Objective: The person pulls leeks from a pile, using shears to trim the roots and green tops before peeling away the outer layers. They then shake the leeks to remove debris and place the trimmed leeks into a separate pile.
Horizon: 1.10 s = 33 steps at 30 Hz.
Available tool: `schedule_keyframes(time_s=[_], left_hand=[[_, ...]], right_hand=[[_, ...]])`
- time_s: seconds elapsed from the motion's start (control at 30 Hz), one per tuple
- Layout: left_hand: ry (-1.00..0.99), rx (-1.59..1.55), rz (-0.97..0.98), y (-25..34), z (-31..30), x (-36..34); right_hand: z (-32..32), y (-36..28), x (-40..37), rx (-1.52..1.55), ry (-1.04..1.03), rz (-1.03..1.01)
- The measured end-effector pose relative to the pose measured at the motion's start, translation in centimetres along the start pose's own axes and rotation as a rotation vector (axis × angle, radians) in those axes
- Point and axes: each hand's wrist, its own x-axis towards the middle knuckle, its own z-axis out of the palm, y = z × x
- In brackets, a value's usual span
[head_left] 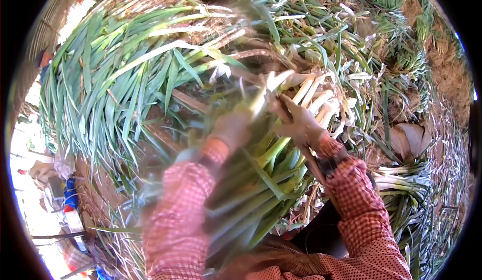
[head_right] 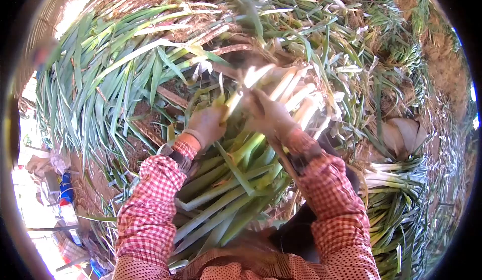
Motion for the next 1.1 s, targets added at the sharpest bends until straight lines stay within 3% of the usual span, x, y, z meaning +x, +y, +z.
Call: schedule_keyframes(time_s=[0.07, 0.1, 0.2, 0.27, 0.33, 0.4, 0.47, 0.5, 0.6, 0.63, 0.73, 0.87, 1.0, 1.1], left_hand=[[-0.06, 0.021, 0.198, 0.4, 0.2, -0.6], [-0.18, 0.007, 0.212, 0.3, -0.4, -0.4], [-0.004, -0.329, -0.062, -3.6, -2.8, 3.9], [0.42, -0.114, -0.201, -7.9, -2.7, 8.3], [0.482, 0.075, -0.436, -12.2, -2.9, 12.1], [0.532, 0.22, -0.457, -15.7, -2.6, 14.5], [0.269, 0.296, -0.518, -17.2, -3.2, 16.5], [0.259, 0.383, -0.457, -17.8, -2.6, 16.8], [0.166, 0.345, -0.457, -16.6, -4.1, 17.1], [0.209, 0.423, -0.373, -16.5, -4.3, 16.7], [0.029, 0.16, -0.384, -14.3, -4.6, 14.2], [0.103, 0.316, -0.403, -10.5, -2.7, 9.9], [0.035, 0.171, -0.425, -6.2, -4.6, 5.5], [-0.025, 0.14, -0.415, -3.8, -4.6, 3.2]], right_hand=[[-0.2, 0.6, -2.3, 0.048, -0.1, -0.105], [-0.4, 1.0, -2.8, -0.013, -0.105, -0.076], [-0.2, 2.6, -3.3, -0.106, 0.006, -0.107], [-0.6, 1.4, -3.5, -0.131, -0.046, -0.042], [-1.3, 0.0, -3.5, -0.14, -0.131, -0.07], [-1.2, 0.3, -3.3, -0.162, -0.174, -0.03], [-1.2, 0.8, -3.2, -0.237, -0.139, -0.035], [-1.0, 1.1, -3.2, -0.289, -0.113, -0.048], [-1.2, 1.1, -3.1, -0.345, -0.122, -0.03], [-1.3, 0.9, -3.1, -0.343, -0.128, -0.023], [-0.9, 1.5, -3.2, -0.317, -0.097, -0.067], [-0.8, 1.9, -2.8, -0.227, -0.079, -0.121], [-0.2, 1.4, -3.4, -0.131, -0.038, -0.119], [0.4, -1.4, -4.9, 0.011, -0.147, -0.123]])
